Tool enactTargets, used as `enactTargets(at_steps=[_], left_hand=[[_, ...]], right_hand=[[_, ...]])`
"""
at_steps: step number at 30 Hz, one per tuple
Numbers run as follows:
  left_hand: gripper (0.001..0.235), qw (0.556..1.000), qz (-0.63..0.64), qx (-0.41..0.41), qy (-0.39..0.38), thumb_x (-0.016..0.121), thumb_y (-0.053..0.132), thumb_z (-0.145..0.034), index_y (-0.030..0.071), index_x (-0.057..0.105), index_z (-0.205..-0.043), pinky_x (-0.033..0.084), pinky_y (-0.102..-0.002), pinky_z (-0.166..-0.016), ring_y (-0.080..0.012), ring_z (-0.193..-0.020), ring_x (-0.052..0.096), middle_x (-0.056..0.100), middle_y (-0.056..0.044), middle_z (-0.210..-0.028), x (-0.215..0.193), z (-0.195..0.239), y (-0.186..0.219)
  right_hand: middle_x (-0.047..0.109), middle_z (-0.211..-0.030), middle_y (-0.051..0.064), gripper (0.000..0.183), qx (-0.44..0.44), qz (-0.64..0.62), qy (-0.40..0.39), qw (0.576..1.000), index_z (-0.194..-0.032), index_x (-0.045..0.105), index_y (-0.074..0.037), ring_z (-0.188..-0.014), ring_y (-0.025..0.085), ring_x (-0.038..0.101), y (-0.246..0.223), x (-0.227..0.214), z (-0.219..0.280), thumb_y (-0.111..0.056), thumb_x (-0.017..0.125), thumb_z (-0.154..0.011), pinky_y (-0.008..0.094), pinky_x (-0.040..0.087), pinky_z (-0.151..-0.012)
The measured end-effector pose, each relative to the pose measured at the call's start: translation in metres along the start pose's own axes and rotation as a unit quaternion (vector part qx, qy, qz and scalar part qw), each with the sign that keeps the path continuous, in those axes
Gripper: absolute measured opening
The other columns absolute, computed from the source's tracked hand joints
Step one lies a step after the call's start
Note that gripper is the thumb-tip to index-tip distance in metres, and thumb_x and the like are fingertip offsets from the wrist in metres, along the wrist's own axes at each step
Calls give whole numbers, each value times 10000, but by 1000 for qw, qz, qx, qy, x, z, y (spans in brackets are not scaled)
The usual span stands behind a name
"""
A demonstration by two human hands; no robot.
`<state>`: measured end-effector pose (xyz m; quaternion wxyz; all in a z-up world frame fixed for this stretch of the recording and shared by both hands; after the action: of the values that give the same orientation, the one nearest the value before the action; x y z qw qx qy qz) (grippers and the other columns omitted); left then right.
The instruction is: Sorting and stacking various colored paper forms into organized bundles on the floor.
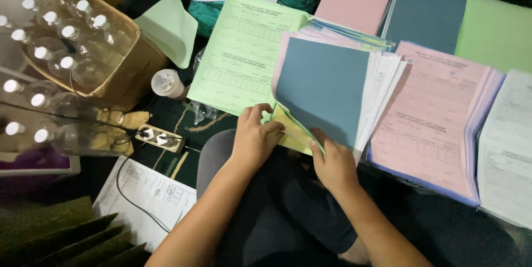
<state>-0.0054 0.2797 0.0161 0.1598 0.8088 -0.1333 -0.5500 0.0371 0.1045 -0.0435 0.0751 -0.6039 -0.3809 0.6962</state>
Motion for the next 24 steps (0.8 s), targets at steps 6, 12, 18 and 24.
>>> enactTargets(at_steps=[6,12,18,24], left_hand=[[162,991,34,55,121,886,207,-676,233,774,-791,475,-395,-755,-282,-886,574,532,-12,-1004,-16,-3,-12],[335,996,26,78,32,769,205,-831,50,708,-1122,518,-406,-892,-296,-1016,608,656,-103,-1120,-52,-42,-144],[608,971,-36,123,-200,949,318,-583,136,766,-1133,492,-429,-976,-302,-1128,579,641,-43,-1242,-23,-50,-228],[571,941,-53,97,-319,917,136,-688,101,749,-1233,563,-459,-973,-357,-1136,697,731,-126,-1228,-45,-49,-220]], right_hand=[[738,-999,193,455,-59,210,19,976,-1248,650,-79,-931,387,740,-4,23,5,-457,545,-1016,540,619,-757],[713,-770,263,359,228,113,-27,967,-1047,698,115,-609,372,676,10,-69,-26,-235,620,-1046,458,543,-587],[786,-1049,290,244,-59,350,254,900,-1266,770,202,-696,326,748,-150,-135,-65,81,779,-1054,338,587,-608],[730,-864,213,233,-205,216,105,949,-1219,720,-83,-830,451,725,-189,26,-164,-143,587,-1037,580,566,-714]])
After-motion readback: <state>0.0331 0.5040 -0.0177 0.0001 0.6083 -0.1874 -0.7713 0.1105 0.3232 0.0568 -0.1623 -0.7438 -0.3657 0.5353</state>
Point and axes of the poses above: each hand's wrist, its own z-axis away from the middle knuckle, its own x-axis out of the palm, y = z × x, the point moved 10 cm from there along -z, towards the middle knuckle
